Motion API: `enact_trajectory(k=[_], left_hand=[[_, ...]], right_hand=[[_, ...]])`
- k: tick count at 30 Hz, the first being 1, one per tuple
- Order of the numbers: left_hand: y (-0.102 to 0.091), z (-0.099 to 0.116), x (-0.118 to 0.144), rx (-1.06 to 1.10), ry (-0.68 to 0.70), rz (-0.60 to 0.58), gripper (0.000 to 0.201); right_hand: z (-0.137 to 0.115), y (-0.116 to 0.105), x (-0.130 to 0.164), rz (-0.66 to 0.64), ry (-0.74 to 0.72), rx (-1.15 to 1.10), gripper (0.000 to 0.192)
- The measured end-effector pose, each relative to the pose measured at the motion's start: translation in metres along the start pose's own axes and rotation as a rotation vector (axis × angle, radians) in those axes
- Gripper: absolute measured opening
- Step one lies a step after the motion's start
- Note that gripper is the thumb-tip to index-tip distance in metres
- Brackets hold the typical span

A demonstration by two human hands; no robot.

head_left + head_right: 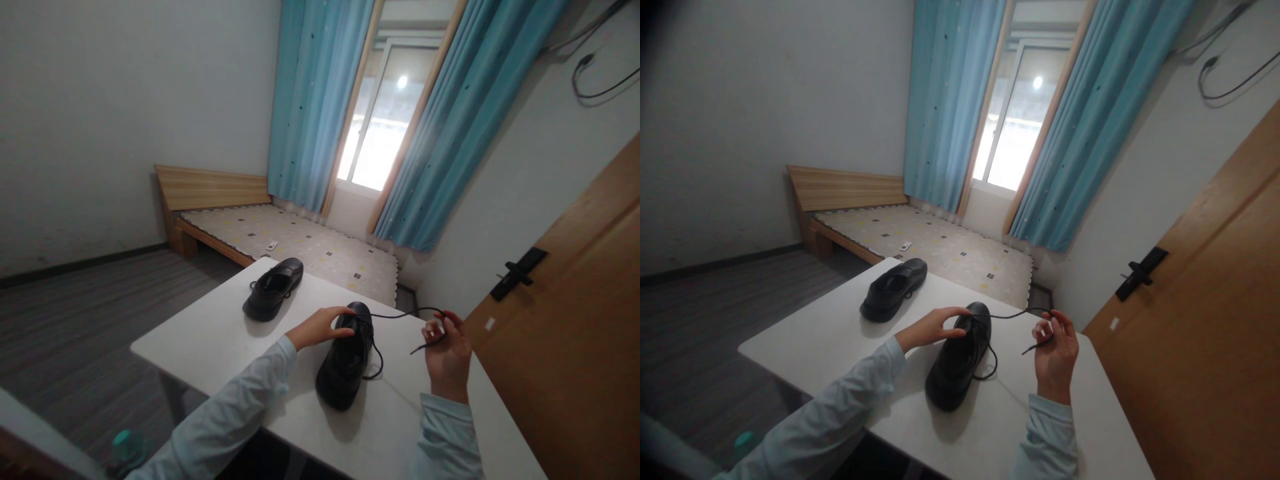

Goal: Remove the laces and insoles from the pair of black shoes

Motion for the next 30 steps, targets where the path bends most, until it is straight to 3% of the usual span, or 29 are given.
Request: enact_trajectory(k=[3,6,10,14,19,22,25,30], left_hand=[[0.000,0.000,0.000,-0.002,0.000,0.004,0.047],[0.000,-0.001,0.000,0.000,-0.004,0.006,0.047],[0.001,-0.002,0.000,-0.002,0.000,0.013,0.047],[0.001,-0.002,-0.001,-0.011,0.002,0.025,0.046],[0.001,-0.003,-0.003,-0.019,0.004,0.073,0.036],[0.002,-0.004,-0.005,-0.039,0.025,0.118,0.032],[0.000,-0.007,-0.006,-0.060,0.021,0.215,0.029],[-0.004,-0.015,-0.008,-0.051,-0.050,0.327,0.017]], right_hand=[[0.000,0.001,0.003,0.009,-0.056,0.124,0.015],[-0.001,0.009,0.008,-0.050,-0.155,0.397,0.016],[0.004,0.025,0.014,-0.234,-0.255,0.730,0.019],[0.013,0.039,0.021,-0.437,-0.467,1.002,0.018],[0.032,0.044,0.028,-0.594,-0.605,1.354,0.023],[0.036,0.045,0.030,-0.589,-0.602,1.383,0.027],[0.038,0.048,0.031,-0.605,-0.554,1.251,0.030],[0.052,0.054,0.039,-0.781,-0.353,1.038,0.041]])
Point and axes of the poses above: each hand's wrist, its own x-axis away from the middle knuckle, its own y-axis out of the palm, z = x × y, the point moved 6 cm from there along -x, towards the middle knuckle, and after that the axes turned 8 degrees about -y, right-handed, at the moved point
